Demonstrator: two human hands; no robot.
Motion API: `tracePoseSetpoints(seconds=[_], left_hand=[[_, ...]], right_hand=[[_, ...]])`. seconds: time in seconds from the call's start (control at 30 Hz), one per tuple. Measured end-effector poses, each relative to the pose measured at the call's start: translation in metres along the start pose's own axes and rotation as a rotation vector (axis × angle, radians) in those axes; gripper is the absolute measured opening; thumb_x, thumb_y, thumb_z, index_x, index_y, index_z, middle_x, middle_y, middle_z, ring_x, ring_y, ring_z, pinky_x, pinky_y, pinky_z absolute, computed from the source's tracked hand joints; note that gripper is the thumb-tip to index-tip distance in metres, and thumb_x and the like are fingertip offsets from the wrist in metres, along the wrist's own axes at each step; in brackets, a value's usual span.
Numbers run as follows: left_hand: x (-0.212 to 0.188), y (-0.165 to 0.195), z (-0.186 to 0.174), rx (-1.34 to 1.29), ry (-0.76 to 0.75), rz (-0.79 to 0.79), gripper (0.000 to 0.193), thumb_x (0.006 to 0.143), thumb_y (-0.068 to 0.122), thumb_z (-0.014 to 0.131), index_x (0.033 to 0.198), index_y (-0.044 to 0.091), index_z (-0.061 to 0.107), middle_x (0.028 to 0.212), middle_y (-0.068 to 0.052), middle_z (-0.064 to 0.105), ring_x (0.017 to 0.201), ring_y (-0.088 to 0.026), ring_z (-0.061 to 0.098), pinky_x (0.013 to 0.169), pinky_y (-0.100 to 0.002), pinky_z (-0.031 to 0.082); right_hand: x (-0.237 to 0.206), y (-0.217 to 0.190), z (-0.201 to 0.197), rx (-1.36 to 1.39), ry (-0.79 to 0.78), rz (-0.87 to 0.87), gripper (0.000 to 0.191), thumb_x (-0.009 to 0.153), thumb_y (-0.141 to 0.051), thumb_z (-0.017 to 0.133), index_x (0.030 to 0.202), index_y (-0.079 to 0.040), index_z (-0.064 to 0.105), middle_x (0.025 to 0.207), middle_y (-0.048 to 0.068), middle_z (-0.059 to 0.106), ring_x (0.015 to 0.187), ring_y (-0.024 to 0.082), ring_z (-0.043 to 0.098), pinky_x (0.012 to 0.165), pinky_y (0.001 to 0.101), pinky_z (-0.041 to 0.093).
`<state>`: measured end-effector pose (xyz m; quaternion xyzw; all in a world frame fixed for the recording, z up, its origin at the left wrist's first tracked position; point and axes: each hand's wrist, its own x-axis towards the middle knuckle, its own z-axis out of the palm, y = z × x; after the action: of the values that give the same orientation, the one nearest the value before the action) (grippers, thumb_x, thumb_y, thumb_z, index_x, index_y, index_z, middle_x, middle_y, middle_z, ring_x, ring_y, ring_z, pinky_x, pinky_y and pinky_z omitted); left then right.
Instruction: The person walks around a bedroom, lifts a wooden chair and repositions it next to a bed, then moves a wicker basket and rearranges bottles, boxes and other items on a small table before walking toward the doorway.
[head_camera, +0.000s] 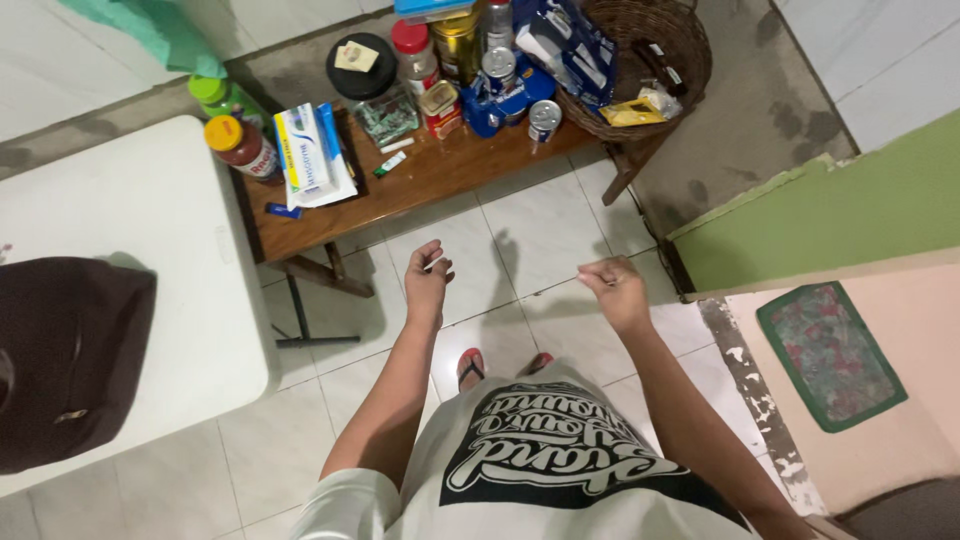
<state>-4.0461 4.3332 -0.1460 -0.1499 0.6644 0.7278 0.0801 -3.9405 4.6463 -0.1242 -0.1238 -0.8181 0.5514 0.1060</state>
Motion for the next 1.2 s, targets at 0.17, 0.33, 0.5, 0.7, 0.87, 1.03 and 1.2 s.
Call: tracePoseSetpoints(seconds=[0.17, 0.33, 0.5, 0.7, 0.87, 1.03, 1.2], left_hand=[[0.003, 0.006, -0.021, -0.022, -0.010, -0.010, 0.035, 0.095, 0.002, 0.056, 0.130, 0.005, 0.060, 0.126, -0.010, 0.062, 0.101, -0.017, 0.065, 0.085, -0.033, 0.059], [0.002, -0.006, -0.051, -0.044, -0.009, -0.046, 0.028, 0.100, 0.007, 0.057, 0.127, 0.005, 0.062, 0.116, -0.009, 0.063, 0.098, -0.017, 0.065, 0.083, -0.035, 0.059], [0.008, -0.018, -0.074, -0.072, 0.002, -0.105, 0.026, 0.102, 0.010, 0.057, 0.126, 0.005, 0.062, 0.115, -0.008, 0.062, 0.098, -0.017, 0.065, 0.083, -0.034, 0.060], [0.012, -0.013, -0.080, -0.097, 0.015, -0.105, 0.030, 0.099, 0.007, 0.055, 0.128, 0.005, 0.062, 0.118, -0.008, 0.063, 0.097, -0.017, 0.065, 0.082, -0.033, 0.059], [0.010, 0.000, -0.075, -0.125, 0.022, -0.094, 0.029, 0.100, 0.008, 0.054, 0.128, 0.005, 0.062, 0.120, -0.009, 0.064, 0.097, -0.018, 0.066, 0.081, -0.033, 0.059], [0.004, 0.004, -0.080, -0.136, 0.009, -0.086, 0.030, 0.100, 0.008, 0.054, 0.129, 0.004, 0.061, 0.121, -0.010, 0.064, 0.097, -0.018, 0.066, 0.081, -0.033, 0.059], [0.000, -0.001, -0.089, -0.116, 0.030, -0.116, 0.030, 0.101, 0.011, 0.053, 0.129, 0.004, 0.061, 0.121, -0.009, 0.064, 0.097, -0.017, 0.066, 0.082, -0.032, 0.058]], right_hand=[[-0.007, -0.021, 0.004, -0.180, 0.052, 0.353, 0.038, 0.104, -0.027, 0.074, 0.094, 0.008, 0.063, 0.082, 0.012, 0.061, 0.071, 0.018, 0.051, 0.065, 0.0323, 0.048], [-0.016, -0.058, 0.003, 0.142, -0.064, 0.190, 0.039, 0.106, -0.010, 0.054, 0.145, -0.014, 0.057, 0.083, 0.010, 0.053, 0.067, 0.015, 0.051, 0.063, 0.0308, 0.045], [-0.021, -0.097, -0.001, -0.215, -0.113, -0.451, 0.063, 0.086, 0.015, 0.060, 0.146, -0.004, 0.053, 0.138, 0.031, 0.054, 0.112, 0.032, 0.061, 0.088, 0.0304, 0.056], [-0.016, -0.115, 0.015, 0.184, -0.162, 0.151, 0.026, 0.090, -0.008, 0.072, 0.116, -0.004, 0.070, 0.100, 0.005, 0.075, 0.094, 0.015, 0.072, 0.084, 0.0242, 0.056], [-0.008, -0.115, 0.026, -0.183, -0.082, 0.220, 0.026, 0.097, -0.018, 0.079, 0.089, 0.003, 0.067, 0.075, 0.004, 0.061, 0.070, 0.014, 0.052, 0.065, 0.0313, 0.045], [0.000, -0.136, 0.019, 0.043, -0.148, 0.042, 0.027, 0.104, -0.008, 0.053, 0.131, -0.011, 0.059, 0.084, 0.005, 0.056, 0.072, 0.011, 0.058, 0.070, 0.0270, 0.051], [-0.004, -0.167, 0.009, -0.072, -0.258, -0.216, 0.046, 0.094, 0.004, 0.054, 0.138, -0.009, 0.055, 0.132, 0.010, 0.055, 0.096, 0.016, 0.062, 0.077, 0.0301, 0.052]])
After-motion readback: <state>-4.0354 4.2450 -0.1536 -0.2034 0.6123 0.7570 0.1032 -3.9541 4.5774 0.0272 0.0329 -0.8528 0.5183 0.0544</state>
